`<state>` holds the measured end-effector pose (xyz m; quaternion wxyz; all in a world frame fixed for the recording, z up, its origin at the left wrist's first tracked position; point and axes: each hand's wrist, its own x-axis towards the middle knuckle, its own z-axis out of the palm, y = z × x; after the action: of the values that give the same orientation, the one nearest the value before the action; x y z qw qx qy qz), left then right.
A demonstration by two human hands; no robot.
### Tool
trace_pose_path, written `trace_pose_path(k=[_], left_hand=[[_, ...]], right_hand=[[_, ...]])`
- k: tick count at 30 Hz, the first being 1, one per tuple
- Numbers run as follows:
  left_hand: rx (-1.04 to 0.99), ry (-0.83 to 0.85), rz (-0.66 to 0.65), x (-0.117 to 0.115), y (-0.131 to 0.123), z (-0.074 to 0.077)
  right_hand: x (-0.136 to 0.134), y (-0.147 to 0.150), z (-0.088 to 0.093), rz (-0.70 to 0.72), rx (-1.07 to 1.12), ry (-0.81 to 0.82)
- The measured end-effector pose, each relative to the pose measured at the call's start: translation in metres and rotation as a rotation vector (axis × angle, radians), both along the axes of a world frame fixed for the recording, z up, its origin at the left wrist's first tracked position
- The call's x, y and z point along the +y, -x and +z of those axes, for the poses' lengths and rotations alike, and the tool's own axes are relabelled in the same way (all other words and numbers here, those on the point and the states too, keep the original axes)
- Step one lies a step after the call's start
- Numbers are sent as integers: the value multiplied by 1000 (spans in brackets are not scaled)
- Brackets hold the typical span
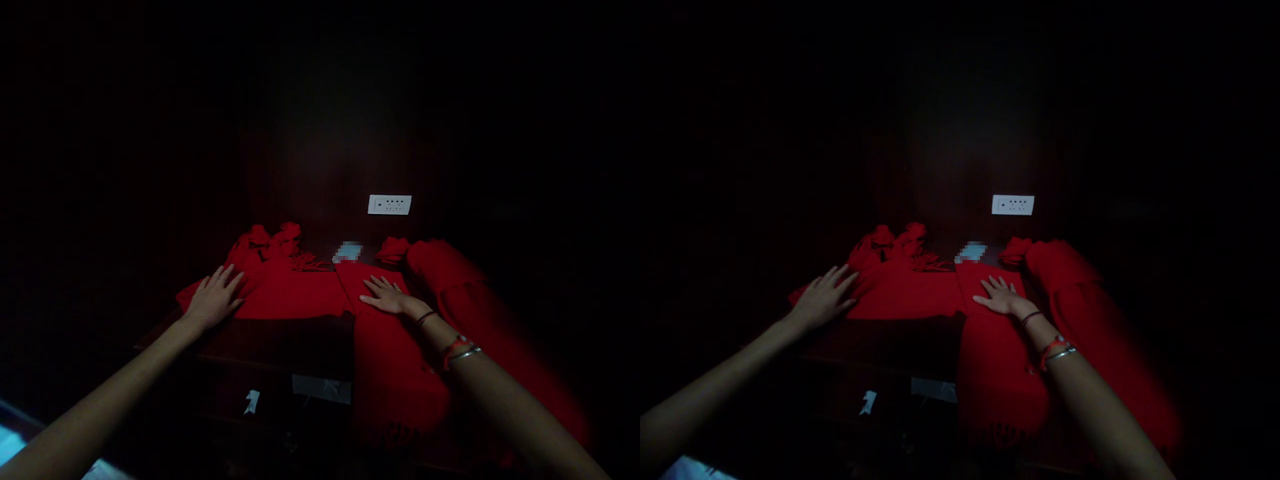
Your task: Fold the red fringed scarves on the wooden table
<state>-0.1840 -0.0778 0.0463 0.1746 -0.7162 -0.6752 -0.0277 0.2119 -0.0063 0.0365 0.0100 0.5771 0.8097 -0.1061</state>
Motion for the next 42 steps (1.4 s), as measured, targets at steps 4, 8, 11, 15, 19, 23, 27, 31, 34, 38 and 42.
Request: trace_pose_path(k=[4, 8, 11, 15, 19, 23, 27, 31, 34, 38, 42], left_hand=[[-80, 202, 213, 0, 20, 18], [-257, 147, 149, 5, 6, 50], [-539, 56, -54, 11, -34, 76], [-864, 240, -417, 14, -107, 82], [-855, 404, -584, 11, -154, 56], [-825, 569, -580, 15, -147, 34], [-653, 430, -449, 24, -121, 27], [-464, 584, -462, 18, -114, 32], [-329, 564, -567, 10, -120, 36], [-155, 414, -537, 15, -122, 27], [-172, 393, -511, 28, -113, 24]], right_hand=[[-4, 23, 12, 162, 173, -163], [-21, 63, 24, 252, 532, -67], [-35, 90, 36, 101, 948, 249], [-42, 103, 49, -68, 1339, 567], [-41, 86, 44, -198, 1419, 535], [-43, 62, 23, -285, 1310, 487], [-45, 51, 12, -276, 1279, 431], [-37, 42, 14, -503, 1439, 308], [-30, 33, 15, -586, 1390, 226], [-35, 28, 11, -556, 1317, 160], [-48, 34, 12, -342, 978, -1]])
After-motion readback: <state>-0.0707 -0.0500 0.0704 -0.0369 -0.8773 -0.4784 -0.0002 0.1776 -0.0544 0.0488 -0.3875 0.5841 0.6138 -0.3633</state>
